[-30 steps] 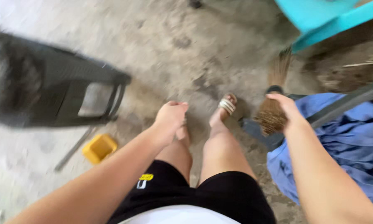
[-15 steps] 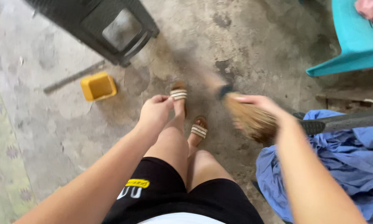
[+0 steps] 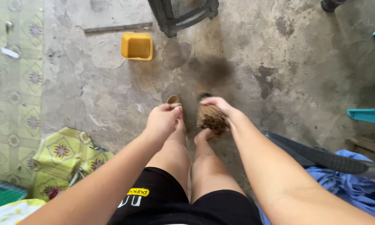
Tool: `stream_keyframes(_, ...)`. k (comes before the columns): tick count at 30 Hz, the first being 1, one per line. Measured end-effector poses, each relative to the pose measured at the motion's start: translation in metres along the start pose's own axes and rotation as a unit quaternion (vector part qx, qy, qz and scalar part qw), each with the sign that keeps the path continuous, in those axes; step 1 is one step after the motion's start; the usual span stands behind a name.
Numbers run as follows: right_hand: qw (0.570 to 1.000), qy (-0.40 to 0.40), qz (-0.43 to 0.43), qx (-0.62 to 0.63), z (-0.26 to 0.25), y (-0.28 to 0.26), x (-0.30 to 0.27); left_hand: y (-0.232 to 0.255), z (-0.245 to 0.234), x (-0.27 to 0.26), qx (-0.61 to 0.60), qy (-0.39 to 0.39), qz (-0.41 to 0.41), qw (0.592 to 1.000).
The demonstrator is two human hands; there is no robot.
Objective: The person sweeps a concrete and tiled floor using a traditional straw broom and a dustpan. They move around furniture and a cat, sweeping debris into a pile and collecting it with the dustpan.
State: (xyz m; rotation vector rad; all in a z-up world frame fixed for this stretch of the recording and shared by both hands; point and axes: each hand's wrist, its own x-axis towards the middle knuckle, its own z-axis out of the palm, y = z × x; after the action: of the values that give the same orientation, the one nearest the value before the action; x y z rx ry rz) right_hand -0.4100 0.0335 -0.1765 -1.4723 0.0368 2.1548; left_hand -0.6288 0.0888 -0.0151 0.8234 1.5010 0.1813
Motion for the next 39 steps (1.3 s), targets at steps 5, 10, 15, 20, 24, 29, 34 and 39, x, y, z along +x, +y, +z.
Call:
stream_keyframes(5,0.996,-0.011,-0.011,0.091,-0.033,-0.020,-0.072,0.011,0.002,0.022,-0.012,-0.026,0.013,1.000)
stream_keyframes(10,0.954,0.241,0.031,0.176,-0.133,0.024,-0.200,0.014,-0.008,0.029,-0.022,-0.037,-0.034,0.999)
stream_keyframes(15,0.878,0.262,-0.174,0.362,-0.211,0.005,-0.168,0.008,-0.018,0.047,-0.014,-0.012,-0.045,0.999)
stream_keyframes(20,0.929,0.369,-0.020,0.024,-0.140,-0.085,-0.057,-0.005,-0.046,0.066,-0.063,-0.008,0.005,0.998)
stream_keyframes(24,0.983,0.128,0.042,-0.126,0.011,-0.098,0.028,-0.003,-0.058,0.078,-0.027,0.029,-0.043,0.998)
stream_keyframes(29,0.999,0.022,0.022,-0.032,0.043,-0.107,-0.003,0.015,-0.064,0.089,-0.122,-0.015,-0.043,0.991)
stream_keyframes(34,0.962,0.261,-0.012,-0.079,-0.057,-0.085,-0.147,0.041,-0.064,0.090,-0.014,-0.020,-0.046,0.999)
stream_keyframes(39,0.917,0.355,-0.099,0.153,-0.169,-0.071,-0.188,0.049,-0.054,0.086,-0.016,-0.004,-0.062,0.998)
